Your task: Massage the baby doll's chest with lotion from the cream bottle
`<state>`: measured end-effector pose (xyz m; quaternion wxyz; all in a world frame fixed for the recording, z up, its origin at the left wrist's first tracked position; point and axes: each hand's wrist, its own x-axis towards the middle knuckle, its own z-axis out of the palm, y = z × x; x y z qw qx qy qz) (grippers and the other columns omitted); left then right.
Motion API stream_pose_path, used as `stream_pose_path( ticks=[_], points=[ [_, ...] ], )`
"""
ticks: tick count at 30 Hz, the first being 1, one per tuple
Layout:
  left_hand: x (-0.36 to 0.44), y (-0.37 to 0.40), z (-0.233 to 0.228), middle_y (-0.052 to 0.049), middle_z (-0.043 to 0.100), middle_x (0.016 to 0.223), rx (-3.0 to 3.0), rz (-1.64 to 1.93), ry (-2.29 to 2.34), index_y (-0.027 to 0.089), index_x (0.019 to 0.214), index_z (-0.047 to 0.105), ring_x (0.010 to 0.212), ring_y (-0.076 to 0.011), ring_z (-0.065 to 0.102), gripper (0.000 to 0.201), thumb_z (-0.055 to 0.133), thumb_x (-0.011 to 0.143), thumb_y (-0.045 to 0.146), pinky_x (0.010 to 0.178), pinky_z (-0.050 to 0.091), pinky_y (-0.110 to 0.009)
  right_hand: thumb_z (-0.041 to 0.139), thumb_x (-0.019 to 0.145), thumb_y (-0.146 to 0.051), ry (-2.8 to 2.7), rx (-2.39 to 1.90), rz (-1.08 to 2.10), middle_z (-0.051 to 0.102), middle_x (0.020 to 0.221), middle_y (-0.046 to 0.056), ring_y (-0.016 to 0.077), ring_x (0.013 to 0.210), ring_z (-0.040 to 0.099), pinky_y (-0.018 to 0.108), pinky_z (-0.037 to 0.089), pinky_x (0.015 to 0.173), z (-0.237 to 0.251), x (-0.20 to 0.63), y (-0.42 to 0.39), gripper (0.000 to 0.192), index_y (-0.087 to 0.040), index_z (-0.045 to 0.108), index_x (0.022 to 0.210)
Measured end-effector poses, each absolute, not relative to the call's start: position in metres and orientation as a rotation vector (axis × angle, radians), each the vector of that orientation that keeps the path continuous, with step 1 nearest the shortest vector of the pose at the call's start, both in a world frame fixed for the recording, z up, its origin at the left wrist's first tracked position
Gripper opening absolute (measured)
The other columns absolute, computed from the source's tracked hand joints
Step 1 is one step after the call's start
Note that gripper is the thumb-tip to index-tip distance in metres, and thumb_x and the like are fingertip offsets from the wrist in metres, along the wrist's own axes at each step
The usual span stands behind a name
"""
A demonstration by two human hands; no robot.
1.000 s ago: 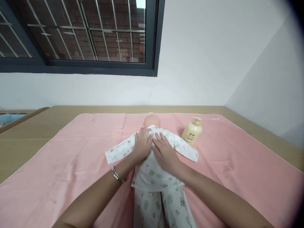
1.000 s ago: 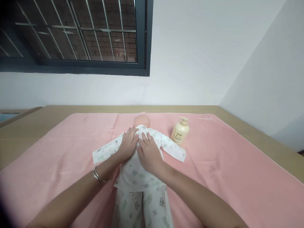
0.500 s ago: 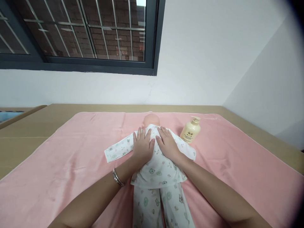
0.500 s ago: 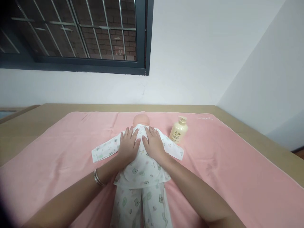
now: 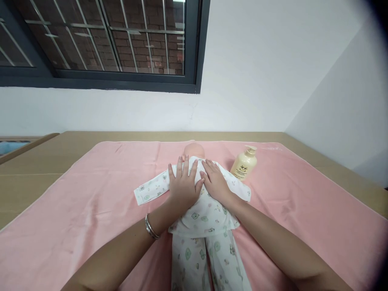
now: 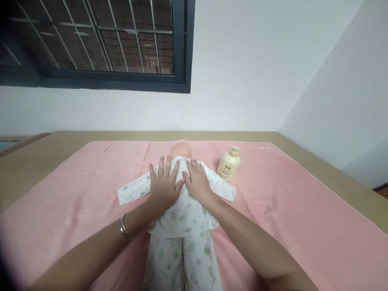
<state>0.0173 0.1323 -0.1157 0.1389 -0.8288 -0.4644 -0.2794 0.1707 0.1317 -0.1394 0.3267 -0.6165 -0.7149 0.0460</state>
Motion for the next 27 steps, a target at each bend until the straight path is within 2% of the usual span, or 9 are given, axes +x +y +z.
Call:
stream_pose_path(
  ticks=[12, 27],
  points=[
    [0.0184, 0.1289, -0.1136, -0.011, 0.019, 0.155, -2.373, -0.81, -1.361, 0.023, 0.144, 0.032, 0.143, -0.0351, 0.008, 0.06, 0.041, 0.09, 0.047, 0.11, 0.0, -0.066, 0.028, 0.098, -0.042, -1.869, -1.609, 0.1, 0.036, 0.148, 0.012, 0.0244, 0.14, 0.025, 0.049, 0.02, 0.114, -0.1386, 0.1705, 0.1299, 0.052, -0.016, 0.038, 0.142],
    [0.0183, 0.1286, -0.1127, -0.012, 0.02, 0.155, -2.361, -0.784, -1.353, 0.024, 0.144, 0.032, 0.143, -0.0362, 0.013, 0.059, 0.039, 0.091, 0.048, 0.109, 0.003, -0.068, 0.028, 0.098, -0.041, -1.866, -1.632, 0.117, 0.035, 0.148, 0.012, 0.0235, 0.14, 0.024, 0.047, 0.019, 0.115, -0.1363, 0.1697, 0.1295, 0.052, -0.015, 0.038, 0.141]
  ],
)
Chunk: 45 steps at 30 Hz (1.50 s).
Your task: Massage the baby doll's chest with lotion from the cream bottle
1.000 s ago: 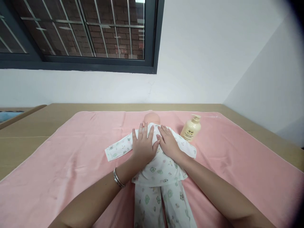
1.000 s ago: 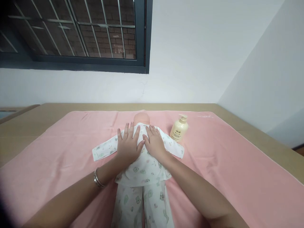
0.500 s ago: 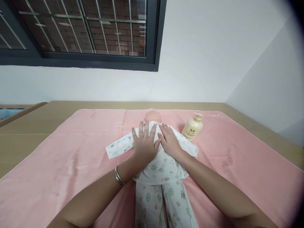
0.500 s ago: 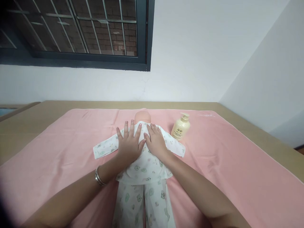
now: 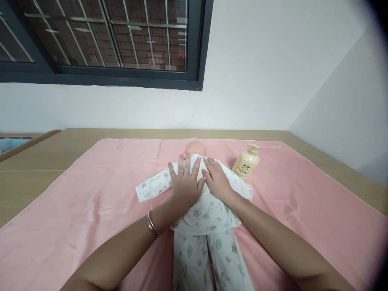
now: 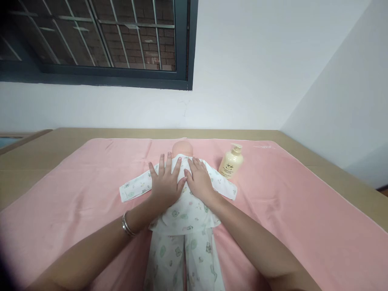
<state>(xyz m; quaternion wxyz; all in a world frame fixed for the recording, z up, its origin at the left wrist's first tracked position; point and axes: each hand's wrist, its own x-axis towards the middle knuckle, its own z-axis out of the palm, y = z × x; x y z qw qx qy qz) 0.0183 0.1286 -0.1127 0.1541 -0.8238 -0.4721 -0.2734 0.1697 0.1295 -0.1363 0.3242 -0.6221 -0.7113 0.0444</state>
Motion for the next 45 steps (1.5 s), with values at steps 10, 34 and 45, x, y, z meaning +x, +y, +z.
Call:
stream_pose_path(
  ticks=[10, 34, 45],
  points=[
    [0.018, 0.129, -0.115, -0.012, 0.02, 0.155, -2.363, -0.817, -1.339, 0.024, 0.144, 0.032, 0.142, -0.037, 0.013, 0.059, 0.04, 0.091, 0.047, 0.108, 0.003, -0.069, 0.029, 0.097, -0.042, -1.858, -1.617, 0.122, 0.036, 0.148, 0.011, 0.0242, 0.14, 0.025, 0.049, 0.019, 0.114, -0.137, 0.17, 0.13, 0.052, -0.016, 0.039, 0.141],
    [0.01, 0.186, -0.123, -0.012, 0.031, 0.15, -2.721, -0.71, -1.658, 0.014, 0.143, 0.033, 0.142, -0.0308, 0.02, 0.053, 0.018, 0.098, 0.038, 0.111, 0.015, -0.062, 0.026, 0.097, -0.027, -2.081, -1.557, 0.012, 0.032, 0.15, 0.012, 0.0256, 0.142, 0.016, 0.047, 0.019, 0.116, -0.126, 0.132, 0.093, 0.05, -0.008, 0.04, 0.14],
    [0.017, 0.117, -0.125, -0.018, 0.05, 0.136, -2.565, -0.737, -1.211, 0.006, 0.13, 0.048, 0.132, -0.0323, 0.04, 0.042, 0.034, 0.093, 0.021, 0.11, 0.031, -0.051, 0.025, 0.097, -0.045, -1.924, -1.649, 0.295, 0.026, 0.151, 0.015, 0.0225, 0.141, 0.02, 0.044, 0.016, 0.116, -0.124, 0.18, 0.145, 0.061, -0.008, 0.03, 0.145]
  ],
)
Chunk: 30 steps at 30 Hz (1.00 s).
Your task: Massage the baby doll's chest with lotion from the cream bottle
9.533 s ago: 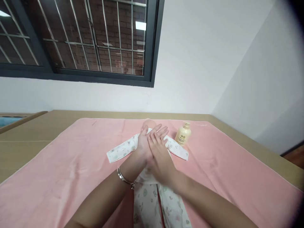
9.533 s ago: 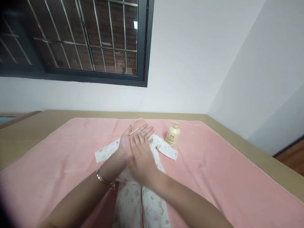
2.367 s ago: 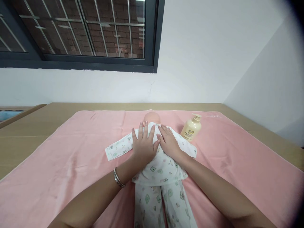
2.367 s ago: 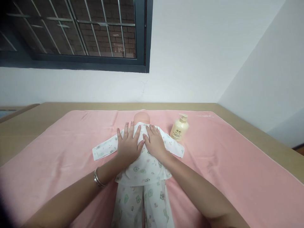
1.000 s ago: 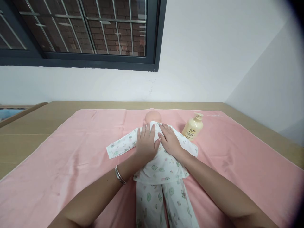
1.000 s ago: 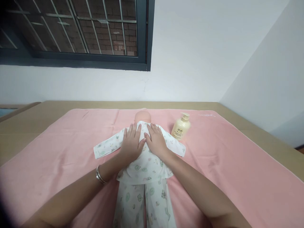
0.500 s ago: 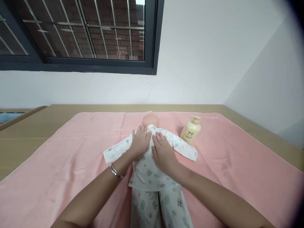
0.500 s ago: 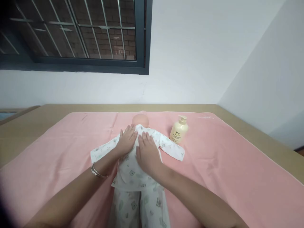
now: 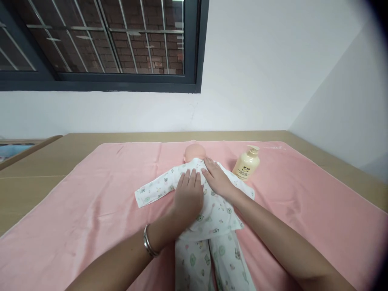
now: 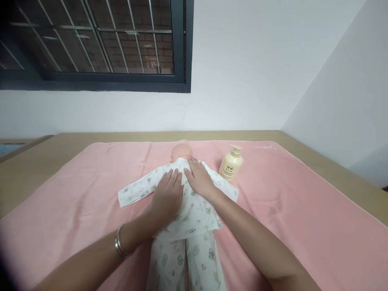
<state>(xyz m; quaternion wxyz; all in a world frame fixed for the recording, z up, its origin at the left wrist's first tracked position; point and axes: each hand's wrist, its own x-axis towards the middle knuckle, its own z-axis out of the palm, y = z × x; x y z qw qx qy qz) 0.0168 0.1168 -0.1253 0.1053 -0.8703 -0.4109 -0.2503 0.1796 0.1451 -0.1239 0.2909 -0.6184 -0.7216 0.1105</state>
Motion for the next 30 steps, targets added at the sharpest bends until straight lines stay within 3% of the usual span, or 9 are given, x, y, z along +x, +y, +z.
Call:
stream_pose_path(
  ticks=[7, 11, 18, 25, 30],
  points=[
    [0.01, 0.139, -0.122, -0.017, 0.061, 0.121, -2.584, -0.936, -1.172, 0.01, 0.116, 0.058, 0.121, -0.0278, 0.051, 0.036, 0.033, 0.092, 0.022, 0.105, 0.039, -0.048, 0.026, 0.097, -0.033, -1.944, -1.718, 0.126, 0.032, 0.148, 0.018, 0.0275, 0.14, 0.023, 0.047, 0.022, 0.115, -0.123, 0.153, 0.119, 0.056, -0.001, 0.034, 0.142],
    [0.01, 0.157, -0.121, -0.016, 0.058, 0.125, -2.65, -1.051, -1.307, 0.011, 0.118, 0.055, 0.119, -0.0248, 0.051, 0.037, 0.032, 0.093, 0.023, 0.103, 0.041, -0.044, 0.032, 0.093, -0.023, -2.065, -1.673, 0.052, 0.037, 0.145, 0.018, 0.0288, 0.14, 0.025, 0.048, 0.025, 0.114, -0.117, 0.138, 0.094, 0.051, -0.002, 0.042, 0.138],
    [0.014, 0.167, -0.13, -0.017, 0.047, 0.139, -2.685, -0.949, -1.569, 0.008, 0.131, 0.044, 0.134, -0.0293, 0.035, 0.044, 0.031, 0.094, 0.03, 0.111, 0.025, -0.054, 0.036, 0.092, -0.025, -2.006, -1.625, 0.163, 0.046, 0.141, 0.008, 0.0263, 0.137, 0.031, 0.045, 0.034, 0.11, -0.108, 0.142, 0.092, 0.043, -0.016, 0.052, 0.131],
    [0.015, 0.16, -0.135, -0.016, 0.047, 0.14, -2.651, -1.003, -1.552, 0.009, 0.132, 0.044, 0.134, -0.0284, 0.036, 0.046, 0.032, 0.093, 0.029, 0.112, 0.024, -0.053, 0.032, 0.096, -0.039, -1.862, -1.565, 0.218, 0.035, 0.148, 0.013, 0.0244, 0.14, 0.025, 0.048, 0.02, 0.115, -0.131, 0.168, 0.135, 0.053, -0.012, 0.037, 0.142],
    [0.015, 0.159, -0.138, -0.014, 0.049, 0.138, -2.624, -1.062, -1.53, 0.012, 0.131, 0.045, 0.132, -0.0274, 0.039, 0.045, 0.034, 0.092, 0.029, 0.112, 0.025, -0.051, 0.027, 0.098, -0.039, -1.862, -1.55, 0.148, 0.037, 0.147, 0.013, 0.0229, 0.139, 0.027, 0.046, 0.02, 0.115, -0.138, 0.168, 0.132, 0.053, -0.012, 0.037, 0.142]
  ],
)
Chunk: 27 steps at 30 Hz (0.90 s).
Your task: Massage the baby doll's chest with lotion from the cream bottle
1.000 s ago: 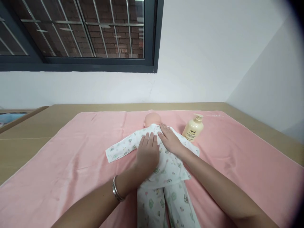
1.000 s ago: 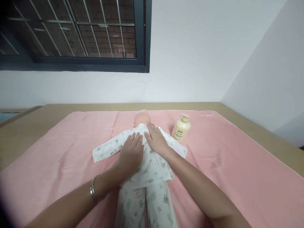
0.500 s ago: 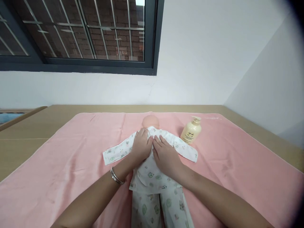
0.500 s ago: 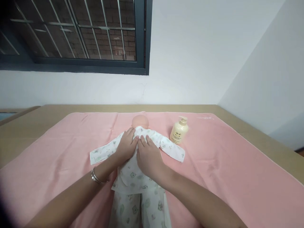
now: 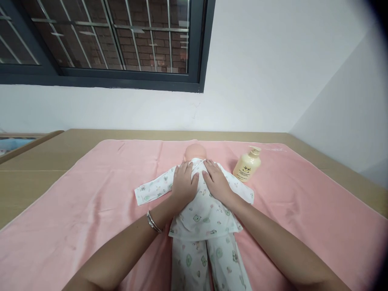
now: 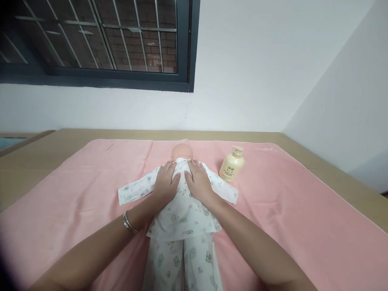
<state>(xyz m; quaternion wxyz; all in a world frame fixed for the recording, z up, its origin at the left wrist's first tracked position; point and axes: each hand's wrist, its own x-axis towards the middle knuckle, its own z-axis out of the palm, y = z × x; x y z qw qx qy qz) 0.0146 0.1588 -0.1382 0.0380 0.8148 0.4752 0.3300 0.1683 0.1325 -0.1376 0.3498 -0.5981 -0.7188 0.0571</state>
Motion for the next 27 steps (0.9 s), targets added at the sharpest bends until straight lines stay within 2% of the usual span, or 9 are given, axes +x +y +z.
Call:
stream_pose_path(
  ticks=[5, 11, 19, 23, 27],
  points=[
    [0.015, 0.158, -0.139, -0.015, 0.051, 0.135, 2.545, 1.043, 1.474, 0.012, 0.13, 0.046, 0.131, -0.0283, 0.041, 0.044, 0.035, 0.091, 0.029, 0.11, 0.028, -0.051, 0.029, 0.097, -0.04, -1.87, -1.53, 0.152, 0.039, 0.146, 0.012, 0.0229, 0.138, 0.029, 0.047, 0.021, 0.115, -0.136, 0.169, 0.131, 0.052, -0.014, 0.038, 0.142],
    [0.018, 0.133, -0.133, -0.019, 0.045, 0.14, 2.726, 0.936, 1.454, 0.007, 0.131, 0.046, 0.135, -0.0313, 0.035, 0.045, 0.033, 0.091, 0.023, 0.11, 0.029, -0.052, 0.031, 0.096, -0.046, -1.861, -1.533, 0.273, 0.032, 0.15, 0.012, 0.0229, 0.141, 0.021, 0.047, 0.019, 0.115, -0.136, 0.179, 0.138, 0.056, -0.014, 0.036, 0.143],
    [0.015, 0.122, -0.129, -0.012, 0.042, 0.145, 2.82, 0.881, 1.282, 0.013, 0.132, 0.047, 0.139, -0.0282, 0.029, 0.045, 0.035, 0.09, 0.023, 0.113, 0.025, -0.051, 0.03, 0.096, -0.04, -1.818, -1.598, 0.307, 0.035, 0.148, 0.012, 0.0241, 0.141, 0.023, 0.049, 0.019, 0.115, -0.131, 0.173, 0.136, 0.052, -0.014, 0.039, 0.141],
    [0.01, 0.144, -0.127, -0.013, 0.036, 0.148, 2.663, 0.815, 1.418, 0.011, 0.138, 0.039, 0.14, -0.0264, 0.027, 0.049, 0.03, 0.093, 0.029, 0.114, 0.021, -0.053, 0.028, 0.096, -0.037, -1.847, -1.667, 0.239, 0.024, 0.152, 0.015, 0.0259, 0.143, 0.015, 0.049, 0.019, 0.115, -0.132, 0.151, 0.112, 0.055, -0.009, 0.032, 0.144],
    [0.006, 0.166, -0.124, -0.016, 0.034, 0.148, 2.596, 0.717, 1.523, 0.007, 0.139, 0.036, 0.141, -0.0277, 0.023, 0.053, 0.028, 0.095, 0.034, 0.113, 0.015, -0.057, 0.03, 0.096, -0.038, -1.953, -1.709, 0.234, 0.014, 0.155, 0.016, 0.027, 0.144, 0.004, 0.048, 0.014, 0.117, -0.13, 0.133, 0.089, 0.061, -0.003, 0.026, 0.145]
  ],
)
